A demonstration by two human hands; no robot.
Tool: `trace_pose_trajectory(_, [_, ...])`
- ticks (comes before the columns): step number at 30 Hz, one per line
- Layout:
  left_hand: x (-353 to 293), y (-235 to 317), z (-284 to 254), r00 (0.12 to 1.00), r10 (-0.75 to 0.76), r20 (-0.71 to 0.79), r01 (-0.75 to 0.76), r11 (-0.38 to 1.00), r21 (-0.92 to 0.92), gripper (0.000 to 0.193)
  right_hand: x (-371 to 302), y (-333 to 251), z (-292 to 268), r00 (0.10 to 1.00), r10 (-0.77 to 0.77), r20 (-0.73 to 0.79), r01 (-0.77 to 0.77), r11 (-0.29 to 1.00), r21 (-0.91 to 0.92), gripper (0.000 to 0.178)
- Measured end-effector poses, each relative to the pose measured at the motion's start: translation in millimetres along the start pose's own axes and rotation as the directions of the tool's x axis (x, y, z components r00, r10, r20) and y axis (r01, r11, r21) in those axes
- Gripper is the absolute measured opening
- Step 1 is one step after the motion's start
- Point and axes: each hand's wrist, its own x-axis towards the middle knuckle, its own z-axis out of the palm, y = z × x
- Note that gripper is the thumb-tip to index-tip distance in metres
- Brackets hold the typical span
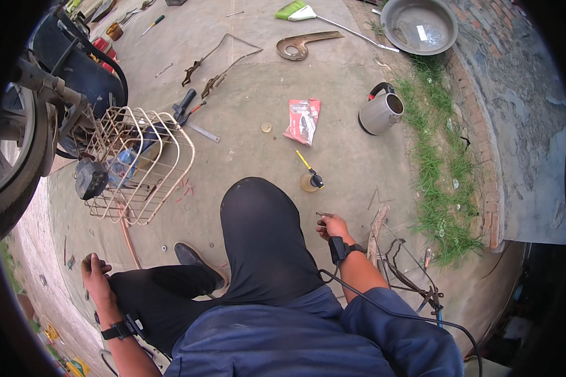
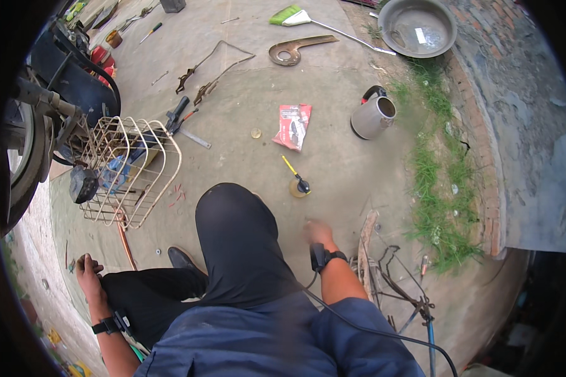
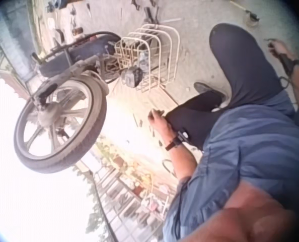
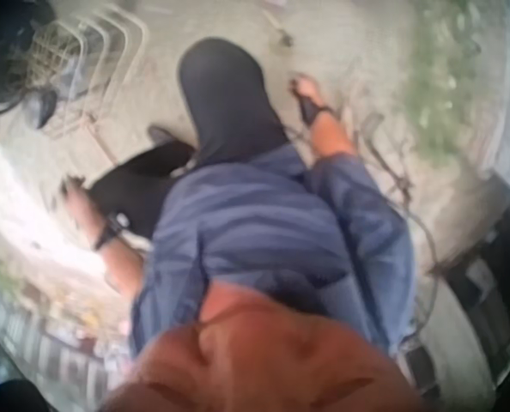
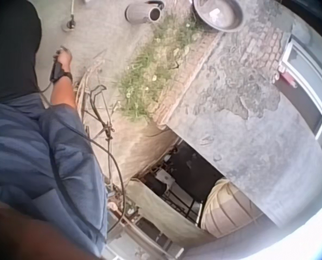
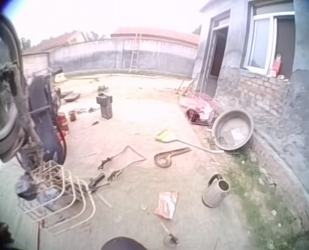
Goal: The person removes the rear wheel of a motorcycle by loosening axle nuts with a wrench and spanner, then detaches the wheel and places it on the ground. The person uses hand tools to manipulate the axle and brake components during removal.
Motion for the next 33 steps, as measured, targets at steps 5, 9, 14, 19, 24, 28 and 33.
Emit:
trace_pose_trajectory(5, [-5.7, 3.7, 1.6, 1.000, -0.012, -0.016, 0.012, 1.000, -0.003, 0.027, -16.4, -13.0, 0.7, 0.999, -0.047, 0.012, 0.046, 0.997, 0.057, 0.034])
trace_pose_trajectory(9, [-5.7, 4.7, 1.9, 1.000, -0.006, -0.025, 0.007, 1.000, 0.011, 0.027, -9.3, 0.0, 7.0, 0.983, -0.186, 0.000, 0.186, 0.983, -0.007, 0.015])
trace_pose_trajectory(14, [-7.0, 6.4, 2.9, 1.000, 0.000, -0.021, 0.000, 1.000, -0.005, 0.028, -17.5, -14.0, 11.2, 0.985, -0.169, -0.015, 0.169, 0.986, 0.007, 0.012])
trace_pose_trajectory(19, [-9.5, 3.3, 1.1, 1.000, -0.002, -0.024, 0.002, 1.000, 0.001, 0.028, -62.3, -95.3, 21.1, 0.964, 0.264, -0.003, -0.244, 0.896, 0.370, 0.023])
trace_pose_trajectory(24, [-8.8, 6.8, 3.7, 1.000, 0.004, -0.021, -0.004, 1.000, 0.000, 0.027, -69.6, -106.0, 21.5, 0.955, 0.298, -0.015, -0.274, 0.897, 0.346, 0.035])
trace_pose_trajectory(28, [-8.0, 6.6, 4.1, 1.000, 0.007, -0.023, -0.007, 1.000, 0.001, 0.027, -69.7, -104.8, 22.6, 0.959, 0.283, -0.022, -0.262, 0.912, 0.317, 0.031])
trace_pose_trajectory(33, [-7.5, 4.5, 3.5, 1.000, 0.001, -0.031, -0.001, 1.000, 0.007, 0.028, -73.1, -111.9, 24.8, 0.950, 0.312, -0.016, -0.286, 0.891, 0.353, 0.028])
